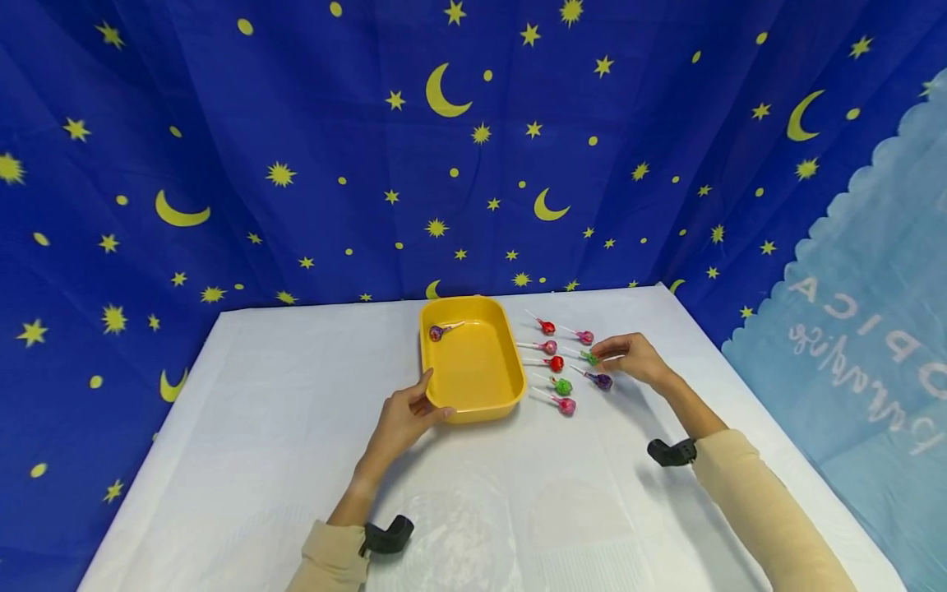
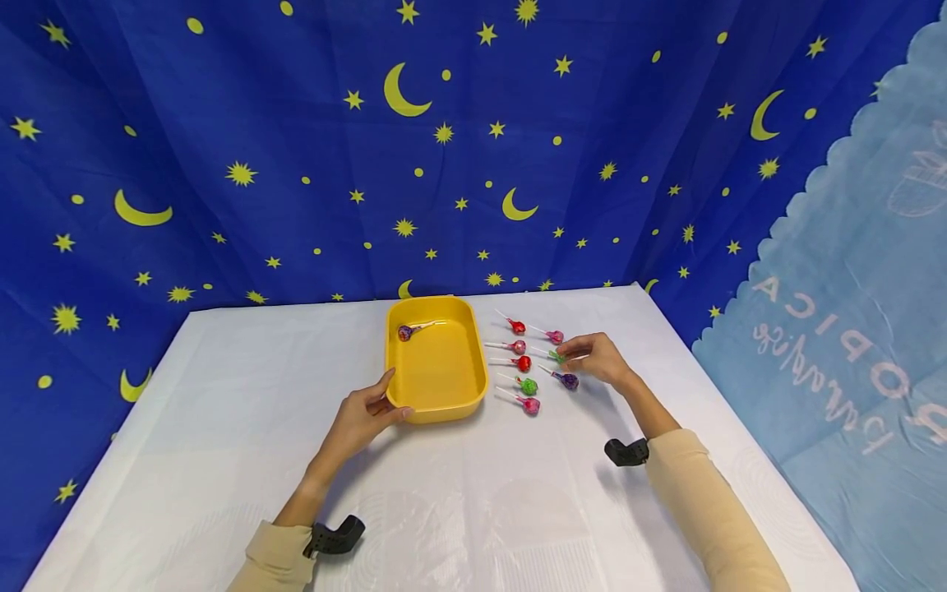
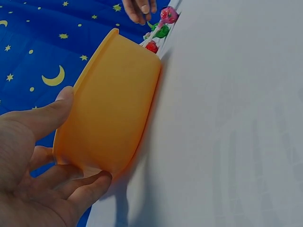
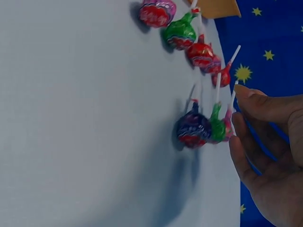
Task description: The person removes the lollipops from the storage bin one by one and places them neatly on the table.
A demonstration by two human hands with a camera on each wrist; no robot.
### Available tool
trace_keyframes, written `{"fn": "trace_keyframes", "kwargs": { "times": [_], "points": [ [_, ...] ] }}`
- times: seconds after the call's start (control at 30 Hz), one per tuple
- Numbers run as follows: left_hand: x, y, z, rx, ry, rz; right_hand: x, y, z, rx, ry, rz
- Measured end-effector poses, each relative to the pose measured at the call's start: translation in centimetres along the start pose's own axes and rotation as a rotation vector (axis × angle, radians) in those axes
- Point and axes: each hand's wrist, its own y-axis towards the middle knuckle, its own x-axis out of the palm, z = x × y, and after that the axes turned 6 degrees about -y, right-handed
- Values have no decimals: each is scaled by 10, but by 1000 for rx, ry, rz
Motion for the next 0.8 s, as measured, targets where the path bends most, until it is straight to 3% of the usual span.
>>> {"fn": "trace_keyframes", "kwargs": {
  "times": [0.33,0.8],
  "points": [
    [-2,1,-1,2,-3,3,11,28,-41,-29,41,-58],
    [0,0,-2,-3,-14,14,52,61,-102,-117,54,-116]
  ]
}}
